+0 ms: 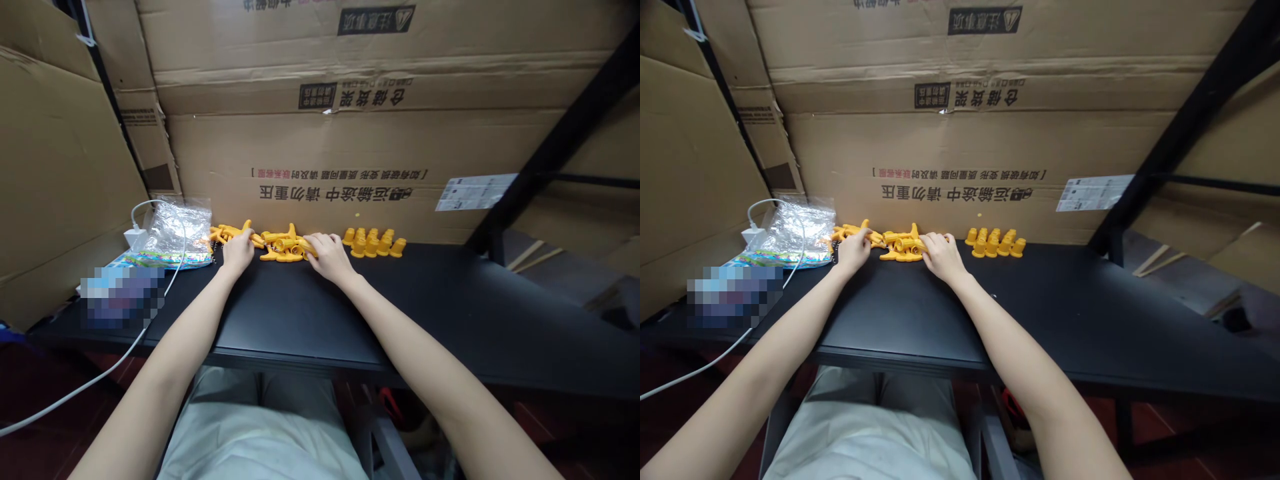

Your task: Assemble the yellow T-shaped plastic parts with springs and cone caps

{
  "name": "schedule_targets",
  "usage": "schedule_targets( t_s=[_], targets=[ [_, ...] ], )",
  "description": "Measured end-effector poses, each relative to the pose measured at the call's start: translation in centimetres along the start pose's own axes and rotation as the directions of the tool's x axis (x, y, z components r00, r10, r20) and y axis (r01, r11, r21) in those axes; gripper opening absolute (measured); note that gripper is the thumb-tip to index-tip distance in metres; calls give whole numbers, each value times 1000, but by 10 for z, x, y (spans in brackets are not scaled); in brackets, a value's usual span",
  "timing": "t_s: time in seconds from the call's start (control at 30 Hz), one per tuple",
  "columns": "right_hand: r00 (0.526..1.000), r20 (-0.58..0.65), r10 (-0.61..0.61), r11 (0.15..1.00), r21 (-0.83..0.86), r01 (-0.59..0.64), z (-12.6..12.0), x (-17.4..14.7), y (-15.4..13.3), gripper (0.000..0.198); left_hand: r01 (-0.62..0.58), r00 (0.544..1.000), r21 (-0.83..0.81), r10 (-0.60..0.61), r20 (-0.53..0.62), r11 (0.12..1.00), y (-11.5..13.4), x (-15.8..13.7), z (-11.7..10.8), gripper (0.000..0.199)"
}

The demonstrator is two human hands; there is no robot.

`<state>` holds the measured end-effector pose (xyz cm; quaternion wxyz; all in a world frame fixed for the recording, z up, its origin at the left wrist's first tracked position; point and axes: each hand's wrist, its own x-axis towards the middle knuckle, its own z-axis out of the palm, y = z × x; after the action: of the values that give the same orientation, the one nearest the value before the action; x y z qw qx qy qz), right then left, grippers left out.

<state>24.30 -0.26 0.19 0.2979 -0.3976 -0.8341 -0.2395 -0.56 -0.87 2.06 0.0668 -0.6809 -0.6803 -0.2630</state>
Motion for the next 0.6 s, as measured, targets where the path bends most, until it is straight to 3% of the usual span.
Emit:
schedule_targets(
  t_s=[0.13,0.3,0.43,0.6],
  targets=[
    [1000,27,16,1000,23,-17,0,-1,0,33,-17,997,-24,15,-69,1000,-10,3,2,43],
    [998,54,16,999,39,-18,1,-1,-1,32,95,985,11,-92,-144,995,-19,5,13,53],
    [997,72,14,999,39,-16,0,-1,-2,32,155,986,16,-154,-56,988,-29,7,26,65],
    [997,75,9,999,39,-11,1,-2,-1,32,160,971,70,-170,169,985,-42,8,36,70]
  ],
)
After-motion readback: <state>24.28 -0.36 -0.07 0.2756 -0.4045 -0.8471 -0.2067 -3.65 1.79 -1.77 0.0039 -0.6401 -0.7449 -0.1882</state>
